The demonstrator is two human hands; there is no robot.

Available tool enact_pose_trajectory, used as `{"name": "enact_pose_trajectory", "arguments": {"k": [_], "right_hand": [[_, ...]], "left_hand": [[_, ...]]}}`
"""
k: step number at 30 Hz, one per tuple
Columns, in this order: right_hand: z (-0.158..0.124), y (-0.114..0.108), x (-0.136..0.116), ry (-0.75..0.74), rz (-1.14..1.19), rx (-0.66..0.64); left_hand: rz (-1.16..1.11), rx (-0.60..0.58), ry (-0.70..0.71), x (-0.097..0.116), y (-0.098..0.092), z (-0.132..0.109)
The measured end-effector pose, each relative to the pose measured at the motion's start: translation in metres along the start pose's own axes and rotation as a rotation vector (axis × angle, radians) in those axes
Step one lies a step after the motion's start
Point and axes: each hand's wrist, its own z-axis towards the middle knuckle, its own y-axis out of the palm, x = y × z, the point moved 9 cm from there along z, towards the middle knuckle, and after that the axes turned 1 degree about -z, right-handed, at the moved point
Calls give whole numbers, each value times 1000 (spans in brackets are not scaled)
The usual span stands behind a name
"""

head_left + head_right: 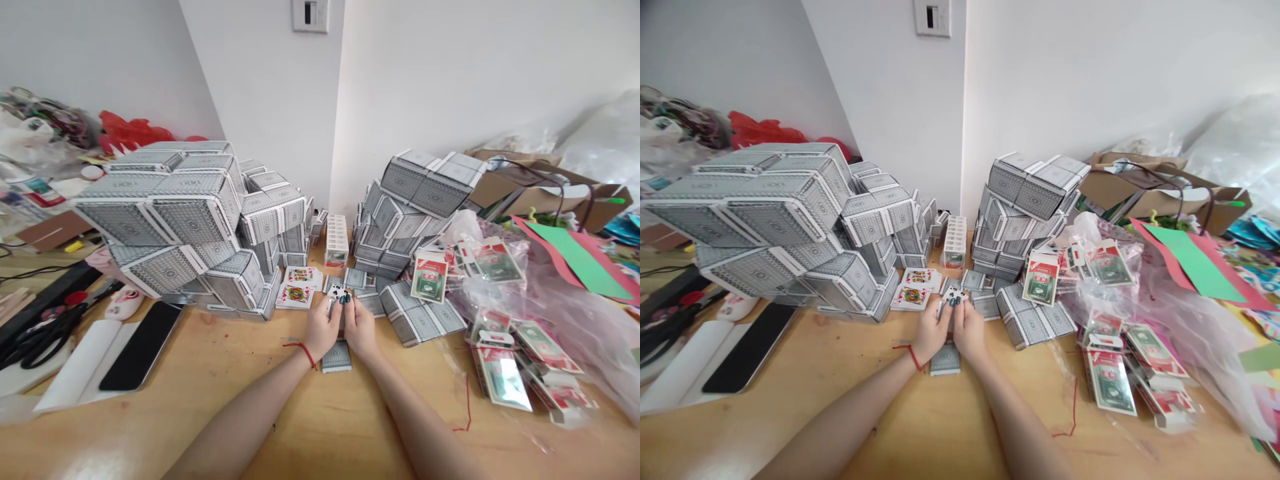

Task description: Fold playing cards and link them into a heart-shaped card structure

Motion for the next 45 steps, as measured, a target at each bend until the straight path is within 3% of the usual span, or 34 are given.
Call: {"name": "enact_pose_trajectory", "arguments": {"k": [8, 14, 22, 25, 28, 31, 34, 38, 41, 45], "right_hand": [[-1, 9, 5, 125, 132, -47], [-4, 7, 11, 194, 153, -6], [1, -3, 15, 159, 135, 64], [5, -20, 23, 205, 211, 177], [8, -40, 33, 267, 265, 328], [9, -49, 33, 258, 240, 385], [11, -36, 26, 198, 169, 253], [9, -9, 14, 75, 30, 14], [8, -1, 13, 58, 20, -56], [8, 4, 22, 143, 170, -112]], "left_hand": [[-257, 14, -198, -22, 4, 1], [-227, 23, -156, -19, 2, 0], [21, 4, 43, -6, -3, -1], [243, 10, 177, 8, -15, 2], [486, 104, 287, 20, -33, 3], [703, 143, 241, 13, -40, 5], [870, 93, 177, -3, -32, 6], [980, 13, 192, -10, -20, 7], [1005, -7, 213, -8, -18, 9], [991, -25, 246, -8, -20, 12]]}}
